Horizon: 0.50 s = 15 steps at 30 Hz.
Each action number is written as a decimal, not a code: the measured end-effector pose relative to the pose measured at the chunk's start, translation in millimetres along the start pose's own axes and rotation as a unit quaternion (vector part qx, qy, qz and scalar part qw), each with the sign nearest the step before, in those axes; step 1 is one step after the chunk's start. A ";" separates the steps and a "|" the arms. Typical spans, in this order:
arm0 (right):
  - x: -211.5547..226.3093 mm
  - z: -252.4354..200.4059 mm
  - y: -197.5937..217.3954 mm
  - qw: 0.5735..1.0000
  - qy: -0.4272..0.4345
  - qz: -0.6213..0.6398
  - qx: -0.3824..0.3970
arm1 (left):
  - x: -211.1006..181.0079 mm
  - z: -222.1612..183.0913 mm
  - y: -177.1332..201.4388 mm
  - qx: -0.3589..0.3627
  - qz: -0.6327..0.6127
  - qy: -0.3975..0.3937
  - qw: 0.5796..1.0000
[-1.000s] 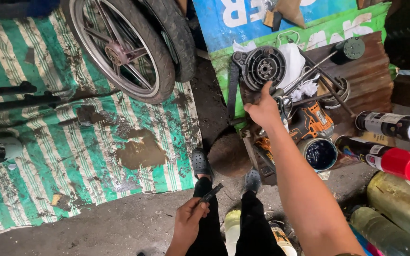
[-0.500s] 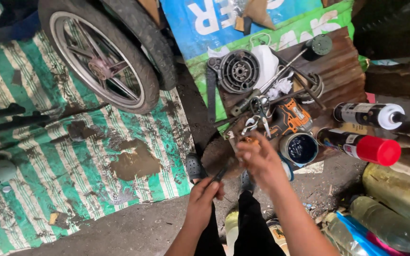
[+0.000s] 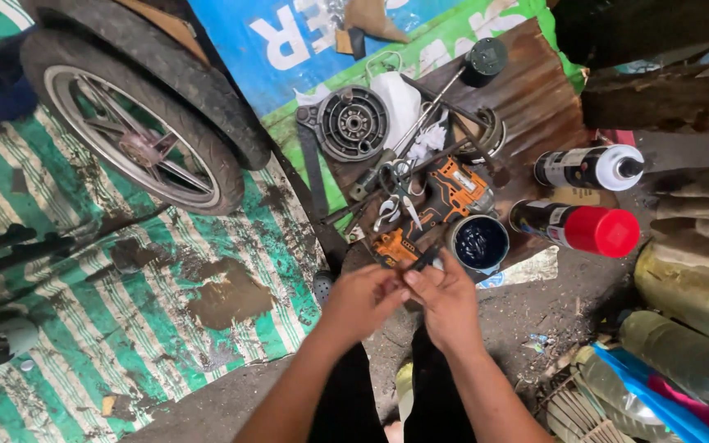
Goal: Inspecting and manipulating motorcycle housing parts and small mechanical components in a repair setting.
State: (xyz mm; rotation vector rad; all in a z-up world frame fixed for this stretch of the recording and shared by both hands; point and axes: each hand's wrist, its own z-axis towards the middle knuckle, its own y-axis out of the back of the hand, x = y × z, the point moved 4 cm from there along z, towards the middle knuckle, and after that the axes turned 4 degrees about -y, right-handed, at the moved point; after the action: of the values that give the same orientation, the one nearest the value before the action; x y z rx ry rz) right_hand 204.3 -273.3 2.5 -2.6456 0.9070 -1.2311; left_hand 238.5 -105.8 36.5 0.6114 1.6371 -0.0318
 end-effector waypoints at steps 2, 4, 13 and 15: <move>33.5 -11.8 10.9 0.997 -0.001 -0.068 -0.024 | 10.0 26.3 21.1 0.060 0.063 0.072 0.994; 57.1 -23.0 25.6 0.990 -0.002 -0.135 -0.045 | 31.5 61.2 41.7 0.115 0.127 0.144 0.975; -11.5 -90.5 181.0 0.957 -0.150 -0.238 -0.072 | 127.0 247.8 109.9 -0.078 0.316 0.093 0.941; -79.0 -97.7 248.2 0.930 -0.209 -0.303 0.007 | 140.4 273.4 105.8 -0.042 0.360 0.109 0.926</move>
State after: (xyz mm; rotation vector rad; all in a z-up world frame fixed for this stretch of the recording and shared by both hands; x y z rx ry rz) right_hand -24.6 -417.6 -62.5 -3.0998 0.0059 -0.6625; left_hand 526.6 -63.4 -107.8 1.1492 1.5236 0.6614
